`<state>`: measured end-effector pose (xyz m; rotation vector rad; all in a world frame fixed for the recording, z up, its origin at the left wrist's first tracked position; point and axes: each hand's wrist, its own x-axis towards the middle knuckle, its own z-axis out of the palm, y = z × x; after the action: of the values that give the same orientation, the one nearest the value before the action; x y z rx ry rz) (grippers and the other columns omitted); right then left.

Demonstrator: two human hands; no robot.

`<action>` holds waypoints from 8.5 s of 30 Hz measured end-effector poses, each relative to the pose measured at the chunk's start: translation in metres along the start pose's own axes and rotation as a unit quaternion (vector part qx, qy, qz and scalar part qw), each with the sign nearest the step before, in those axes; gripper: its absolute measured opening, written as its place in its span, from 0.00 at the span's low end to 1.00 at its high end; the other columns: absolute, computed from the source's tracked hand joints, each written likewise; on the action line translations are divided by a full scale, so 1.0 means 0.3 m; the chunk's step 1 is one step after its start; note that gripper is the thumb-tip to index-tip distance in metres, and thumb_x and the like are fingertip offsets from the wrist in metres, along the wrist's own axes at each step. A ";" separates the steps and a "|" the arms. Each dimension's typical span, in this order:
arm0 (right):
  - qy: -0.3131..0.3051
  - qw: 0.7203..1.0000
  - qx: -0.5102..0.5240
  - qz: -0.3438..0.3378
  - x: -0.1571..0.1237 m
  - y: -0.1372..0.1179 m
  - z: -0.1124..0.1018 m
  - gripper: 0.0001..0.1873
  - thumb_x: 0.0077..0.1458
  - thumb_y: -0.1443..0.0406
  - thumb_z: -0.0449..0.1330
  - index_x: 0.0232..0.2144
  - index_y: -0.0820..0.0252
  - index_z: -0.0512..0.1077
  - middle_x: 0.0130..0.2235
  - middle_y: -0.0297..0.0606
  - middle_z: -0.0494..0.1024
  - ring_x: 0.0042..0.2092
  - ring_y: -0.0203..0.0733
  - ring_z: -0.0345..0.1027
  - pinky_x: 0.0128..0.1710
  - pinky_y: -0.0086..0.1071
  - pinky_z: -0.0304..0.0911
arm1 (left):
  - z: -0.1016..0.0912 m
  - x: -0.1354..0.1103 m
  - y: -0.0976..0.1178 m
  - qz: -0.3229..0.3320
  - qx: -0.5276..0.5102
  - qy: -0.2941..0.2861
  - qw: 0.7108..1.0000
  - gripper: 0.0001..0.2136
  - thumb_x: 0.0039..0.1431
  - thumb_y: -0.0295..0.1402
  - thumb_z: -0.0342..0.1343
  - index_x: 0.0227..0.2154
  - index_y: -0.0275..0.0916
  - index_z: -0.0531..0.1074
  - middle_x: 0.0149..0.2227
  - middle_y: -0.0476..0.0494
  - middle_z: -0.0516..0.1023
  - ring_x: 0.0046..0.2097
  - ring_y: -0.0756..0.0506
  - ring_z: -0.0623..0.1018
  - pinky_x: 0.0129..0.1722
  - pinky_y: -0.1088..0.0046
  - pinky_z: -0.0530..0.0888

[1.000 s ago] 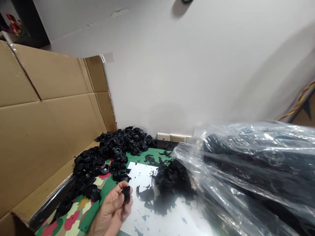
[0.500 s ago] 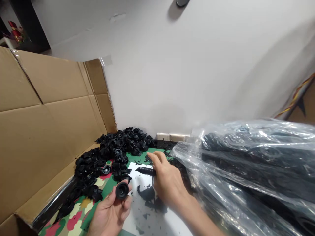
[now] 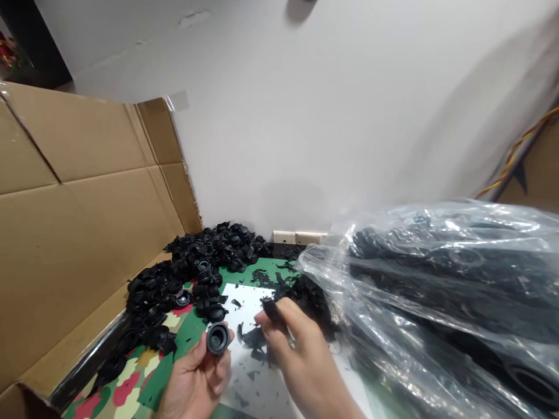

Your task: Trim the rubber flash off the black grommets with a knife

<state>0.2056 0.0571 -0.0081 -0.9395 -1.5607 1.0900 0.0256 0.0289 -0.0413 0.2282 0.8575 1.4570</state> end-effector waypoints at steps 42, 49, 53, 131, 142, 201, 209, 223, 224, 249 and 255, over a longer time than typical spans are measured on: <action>0.159 0.973 0.070 -0.152 -0.057 0.082 0.091 0.06 0.53 0.60 0.63 0.28 0.55 0.75 0.26 0.34 0.75 0.28 0.38 0.68 0.28 0.28 0.61 | 0.007 -0.009 -0.064 -0.041 0.102 -0.165 0.980 0.17 0.39 0.33 0.71 0.35 0.41 0.79 0.28 0.46 0.81 0.19 0.48 0.79 0.16 0.80 0.71; 0.023 0.961 0.263 0.084 -0.043 0.047 0.038 0.16 0.45 0.54 0.66 0.23 0.61 0.73 0.17 0.31 0.71 0.19 0.35 0.65 0.22 0.28 0.58 | 0.022 -0.006 -0.030 0.011 0.109 -0.108 0.988 0.12 0.39 0.34 0.71 0.29 0.36 0.79 0.18 0.44 0.78 0.20 0.50 0.76 0.19 0.82 0.71; 0.043 0.959 0.258 0.110 -0.029 0.044 0.018 0.16 0.44 0.55 0.68 0.22 0.63 0.73 0.16 0.32 0.72 0.21 0.35 0.64 0.26 0.29 0.59 | 0.017 -0.003 0.007 0.033 0.096 -0.077 0.992 0.15 0.39 0.31 0.71 0.33 0.35 0.78 0.21 0.43 0.79 0.22 0.48 0.78 0.19 0.80 0.72; -0.033 0.975 0.179 0.126 -0.034 0.087 0.033 0.16 0.47 0.55 0.64 0.23 0.63 0.70 0.17 0.30 0.67 0.19 0.34 0.61 0.21 0.27 0.56 | 0.021 -0.002 0.030 0.045 0.126 -0.061 0.989 0.15 0.37 0.32 0.72 0.31 0.35 0.78 0.21 0.43 0.79 0.23 0.48 0.78 0.21 0.80 0.72; 0.079 0.951 0.273 0.119 -0.045 0.046 0.048 0.18 0.39 0.54 0.70 0.25 0.63 0.75 0.21 0.32 0.72 0.20 0.34 0.64 0.22 0.28 0.58 | 0.016 -0.001 -0.021 0.005 0.117 -0.113 0.987 0.14 0.39 0.33 0.71 0.32 0.38 0.79 0.25 0.45 0.79 0.23 0.49 0.78 0.17 0.81 0.71; 0.094 0.967 0.229 0.054 -0.066 0.018 0.080 0.12 0.45 0.56 0.66 0.25 0.59 0.76 0.21 0.34 0.75 0.20 0.36 0.67 0.21 0.28 0.63 | 0.034 -0.019 -0.041 0.026 0.144 -0.091 0.985 0.15 0.35 0.32 0.72 0.30 0.40 0.80 0.26 0.46 0.80 0.23 0.51 0.77 0.19 0.82 0.71; 0.087 0.963 0.246 0.072 -0.066 0.036 0.097 0.14 0.45 0.55 0.66 0.24 0.60 0.74 0.19 0.33 0.74 0.18 0.36 0.66 0.19 0.28 0.62 | 0.041 -0.019 -0.051 0.058 0.166 -0.095 0.980 0.15 0.36 0.35 0.72 0.30 0.38 0.80 0.24 0.45 0.79 0.22 0.51 0.75 0.20 0.80 0.70; 0.234 0.972 0.032 -0.020 -0.038 0.048 -0.008 0.11 0.51 0.56 0.62 0.27 0.57 0.74 0.19 0.32 0.71 0.20 0.38 0.64 0.22 0.32 0.63 | 0.084 -0.021 -0.029 0.086 0.184 -0.078 0.976 0.15 0.38 0.36 0.71 0.31 0.33 0.80 0.20 0.43 0.78 0.20 0.49 0.75 0.17 0.81 0.67; 0.225 0.971 0.082 0.003 -0.035 0.044 -0.001 0.13 0.49 0.54 0.63 0.27 0.58 0.74 0.18 0.32 0.71 0.20 0.39 0.64 0.22 0.32 0.63 | 0.087 -0.018 -0.025 0.081 0.175 -0.082 0.978 0.16 0.38 0.36 0.71 0.31 0.33 0.80 0.21 0.43 0.78 0.21 0.49 0.75 0.17 0.81 0.67; 0.120 0.935 0.325 0.076 -0.031 0.023 0.025 0.14 0.42 0.57 0.70 0.21 0.62 0.74 0.14 0.29 0.69 0.16 0.31 0.60 0.21 0.28 0.60 | 0.111 0.029 -0.020 0.129 0.180 -0.047 0.974 0.16 0.36 0.37 0.72 0.30 0.35 0.80 0.23 0.46 0.79 0.22 0.51 0.75 0.19 0.81 0.69; 0.148 0.947 0.272 0.081 -0.014 0.024 -0.014 0.17 0.41 0.54 0.69 0.21 0.62 0.74 0.22 0.33 0.72 0.21 0.33 0.62 0.24 0.28 0.60 | 0.098 0.043 0.020 0.092 0.144 -0.058 0.984 0.14 0.36 0.35 0.72 0.29 0.37 0.80 0.33 0.41 0.82 0.26 0.47 0.78 0.21 0.78 0.71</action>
<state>0.2110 0.0562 -0.0155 -0.8069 -0.8774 1.3350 0.0380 0.0522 -0.0219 0.6175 0.9691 1.4703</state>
